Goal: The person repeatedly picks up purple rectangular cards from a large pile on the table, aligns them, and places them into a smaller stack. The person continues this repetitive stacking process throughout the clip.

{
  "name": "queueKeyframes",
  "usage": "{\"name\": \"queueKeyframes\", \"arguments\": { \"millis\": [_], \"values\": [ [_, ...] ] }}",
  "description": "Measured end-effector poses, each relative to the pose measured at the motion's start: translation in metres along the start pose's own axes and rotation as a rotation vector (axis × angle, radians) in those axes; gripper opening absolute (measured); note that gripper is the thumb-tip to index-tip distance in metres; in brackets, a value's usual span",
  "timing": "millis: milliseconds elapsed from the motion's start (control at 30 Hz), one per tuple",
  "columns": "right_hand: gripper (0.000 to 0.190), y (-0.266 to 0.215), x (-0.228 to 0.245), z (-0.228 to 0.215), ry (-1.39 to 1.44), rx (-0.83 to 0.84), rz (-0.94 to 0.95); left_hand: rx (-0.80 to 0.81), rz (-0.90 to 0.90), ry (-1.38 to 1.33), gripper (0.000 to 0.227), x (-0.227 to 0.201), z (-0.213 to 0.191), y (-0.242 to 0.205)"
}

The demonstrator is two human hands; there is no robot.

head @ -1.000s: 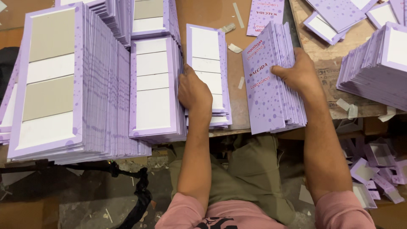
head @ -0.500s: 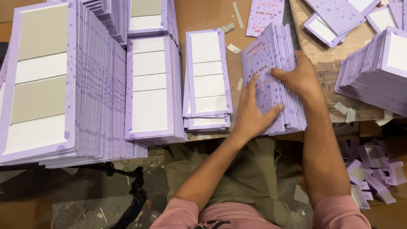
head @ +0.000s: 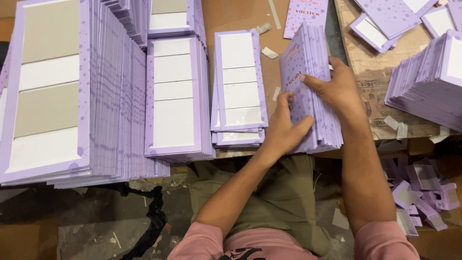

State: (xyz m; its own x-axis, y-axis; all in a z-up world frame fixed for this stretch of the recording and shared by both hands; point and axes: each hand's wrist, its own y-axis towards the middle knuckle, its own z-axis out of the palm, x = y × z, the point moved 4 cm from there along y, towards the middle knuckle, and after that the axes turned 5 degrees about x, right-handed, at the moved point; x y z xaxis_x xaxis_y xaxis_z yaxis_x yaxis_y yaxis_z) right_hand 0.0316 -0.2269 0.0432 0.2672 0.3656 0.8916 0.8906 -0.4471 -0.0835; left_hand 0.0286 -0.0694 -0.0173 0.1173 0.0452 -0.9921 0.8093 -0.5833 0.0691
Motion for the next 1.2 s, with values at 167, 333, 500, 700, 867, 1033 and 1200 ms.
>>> {"name": "queueKeyframes", "arguments": {
  "millis": [167, 333, 500, 700, 867, 1033, 1200],
  "values": [
    [0.056, 0.001, 0.002, -0.003, 0.004, -0.002, 0.046, -0.309, 0.143, 0.766, 0.081, -0.018, -0.035, -0.011],
    [0.056, 0.003, -0.001, -0.003, -0.006, -0.004, 0.011, -0.347, -0.258, 0.957, 0.111, -0.008, -0.079, 0.023],
    [0.056, 0.005, -0.003, -0.002, 0.004, 0.005, -0.023, -0.232, -0.46, 0.898, 0.117, -0.001, -0.089, 0.033],
    [0.058, 0.004, -0.006, -0.004, -0.011, -0.018, 0.052, -0.423, -0.305, 0.72, 0.118, -0.019, -0.099, 0.027],
    [0.058, 0.005, -0.007, -0.004, -0.038, -0.026, 0.02, -0.466, -0.182, 0.724, 0.101, -0.031, -0.105, 0.029],
    [0.067, 0.007, -0.008, -0.007, -0.144, -0.06, 0.016, -0.394, -0.214, 0.926, 0.028, -0.044, -0.106, 0.039],
    [0.068, 0.005, -0.007, -0.006, -0.112, -0.064, -0.014, -0.532, -0.063, 1.065, 0.024, -0.074, -0.105, 0.048]
  ]
}}
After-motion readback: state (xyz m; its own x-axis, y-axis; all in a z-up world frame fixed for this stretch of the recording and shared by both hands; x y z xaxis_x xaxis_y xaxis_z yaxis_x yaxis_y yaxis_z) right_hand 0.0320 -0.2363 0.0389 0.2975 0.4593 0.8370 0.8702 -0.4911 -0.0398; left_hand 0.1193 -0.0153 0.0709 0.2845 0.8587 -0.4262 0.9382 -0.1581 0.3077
